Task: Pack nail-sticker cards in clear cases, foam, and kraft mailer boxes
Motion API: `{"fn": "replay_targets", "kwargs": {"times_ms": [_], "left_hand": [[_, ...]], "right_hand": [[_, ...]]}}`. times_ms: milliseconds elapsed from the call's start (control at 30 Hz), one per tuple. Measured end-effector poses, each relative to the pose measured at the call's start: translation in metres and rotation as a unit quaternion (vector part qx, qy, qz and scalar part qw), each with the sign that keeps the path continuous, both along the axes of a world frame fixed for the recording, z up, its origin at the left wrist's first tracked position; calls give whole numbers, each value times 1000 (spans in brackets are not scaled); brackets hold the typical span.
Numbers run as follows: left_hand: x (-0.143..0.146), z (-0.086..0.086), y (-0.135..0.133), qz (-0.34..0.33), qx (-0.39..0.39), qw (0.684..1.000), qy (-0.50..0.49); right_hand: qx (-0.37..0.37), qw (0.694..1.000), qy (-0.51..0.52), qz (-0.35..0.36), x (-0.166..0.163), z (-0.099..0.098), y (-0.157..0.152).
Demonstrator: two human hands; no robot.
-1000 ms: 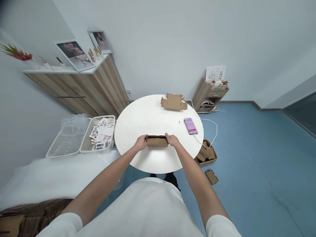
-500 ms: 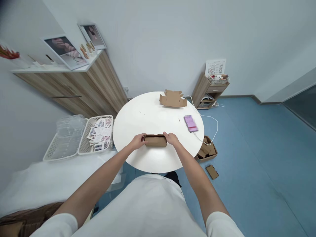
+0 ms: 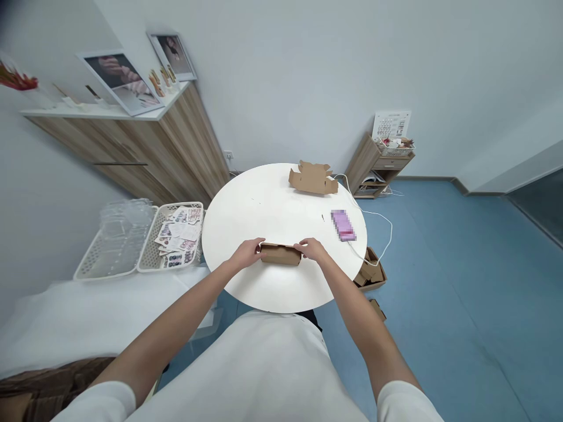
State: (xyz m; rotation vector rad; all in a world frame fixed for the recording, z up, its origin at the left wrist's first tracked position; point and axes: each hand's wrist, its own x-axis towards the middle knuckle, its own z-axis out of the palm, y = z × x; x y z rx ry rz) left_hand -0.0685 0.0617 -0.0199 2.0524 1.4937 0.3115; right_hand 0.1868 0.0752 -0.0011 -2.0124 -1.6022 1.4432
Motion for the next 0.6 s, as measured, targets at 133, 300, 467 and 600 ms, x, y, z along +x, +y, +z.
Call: {"fn": "replay_targets", "kwargs": {"times_ms": [133,300,467,600], "left_hand": [[-2,5,0,-42,5,999,-22],[-2,2,-2,53,-71,989,-116],[-1,-11,-4,164,-240,934,-208],[0,-24,-12,147,-223,937,-227]], "right_hand": [[25,999,0,-20,5,-5,-3],[20,994,80,-70,7,-7,-17],[-10,976,181,-125,6,-18,-37],[29,966,200,-160,-1,-35,-54]]}}
